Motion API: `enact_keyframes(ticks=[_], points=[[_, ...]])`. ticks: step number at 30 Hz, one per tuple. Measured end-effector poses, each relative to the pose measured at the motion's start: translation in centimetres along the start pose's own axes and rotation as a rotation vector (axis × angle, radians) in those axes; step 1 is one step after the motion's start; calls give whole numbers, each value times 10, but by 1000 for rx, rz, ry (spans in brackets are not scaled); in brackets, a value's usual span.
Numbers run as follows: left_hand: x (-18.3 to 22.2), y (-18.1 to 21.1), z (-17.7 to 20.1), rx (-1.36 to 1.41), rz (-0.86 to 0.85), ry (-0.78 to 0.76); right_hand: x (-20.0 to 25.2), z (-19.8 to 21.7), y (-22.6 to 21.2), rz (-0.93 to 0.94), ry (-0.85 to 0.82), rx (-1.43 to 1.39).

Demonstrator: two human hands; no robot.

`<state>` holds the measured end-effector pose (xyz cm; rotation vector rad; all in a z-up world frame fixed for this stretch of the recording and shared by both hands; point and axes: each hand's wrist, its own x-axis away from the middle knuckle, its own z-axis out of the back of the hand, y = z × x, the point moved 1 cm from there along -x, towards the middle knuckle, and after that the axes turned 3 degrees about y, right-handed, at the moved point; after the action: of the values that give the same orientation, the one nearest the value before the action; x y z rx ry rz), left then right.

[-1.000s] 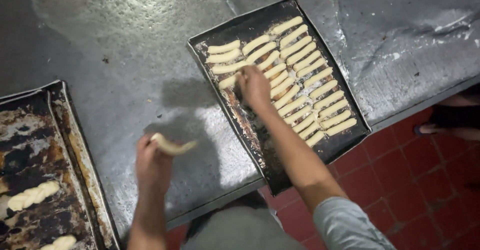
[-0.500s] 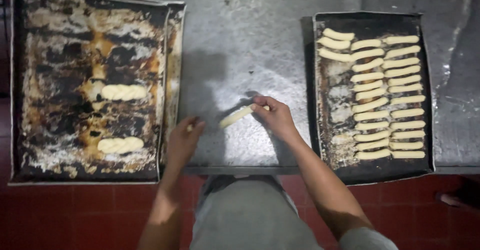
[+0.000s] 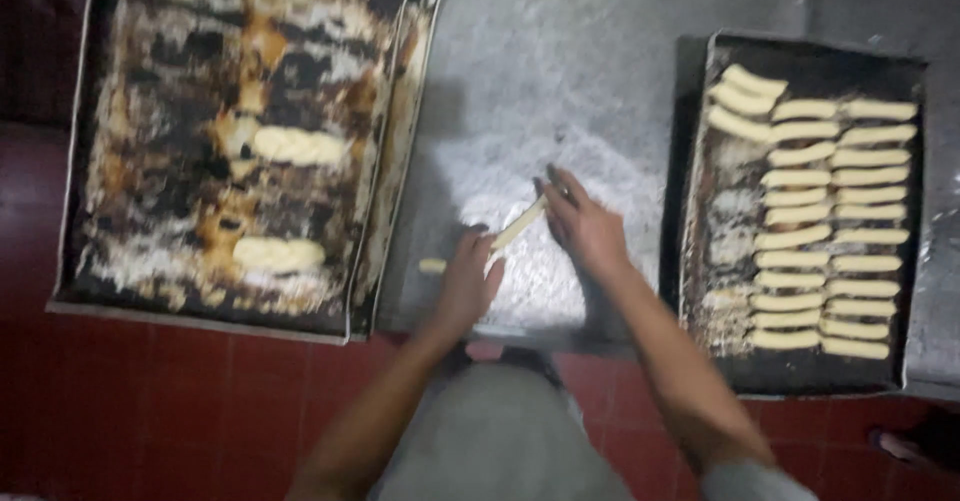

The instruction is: Braiding strips of dough into small loaves and placing them on a baking tray.

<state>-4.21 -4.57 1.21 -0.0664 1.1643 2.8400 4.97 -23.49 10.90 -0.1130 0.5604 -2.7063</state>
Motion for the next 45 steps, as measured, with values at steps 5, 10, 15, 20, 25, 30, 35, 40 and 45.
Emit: enact_keyframes(ticks=[5,10,15,20,25,30,35,40,45], points=[[-20,23,17,530,358,-158,90,-96,13,-467,-97,-692],[-88,26,-15,295,338,-356,113,-72,28,-865,42,-900],[-121,39,-61,-163,15,-133,111,-35,49,-623,40,-159],[-73,40,-63,-1,21,18,135,-24,34,-570,470,-632],[-15,69,-54,1105,885,-680,125,-16,16,-715,567,-1122],[-64,72,-3,890,663,-359,131,-33,35,-960,430,-993],[-113,34,-37,278,216,-153,142,-74,46,-941,304,-821],[-126,21,-77,21,-20,-93,117,-81,82,-540,564,18],[-137,27,-75,-131,187,-73,145,-68,68,-363,498,169]])
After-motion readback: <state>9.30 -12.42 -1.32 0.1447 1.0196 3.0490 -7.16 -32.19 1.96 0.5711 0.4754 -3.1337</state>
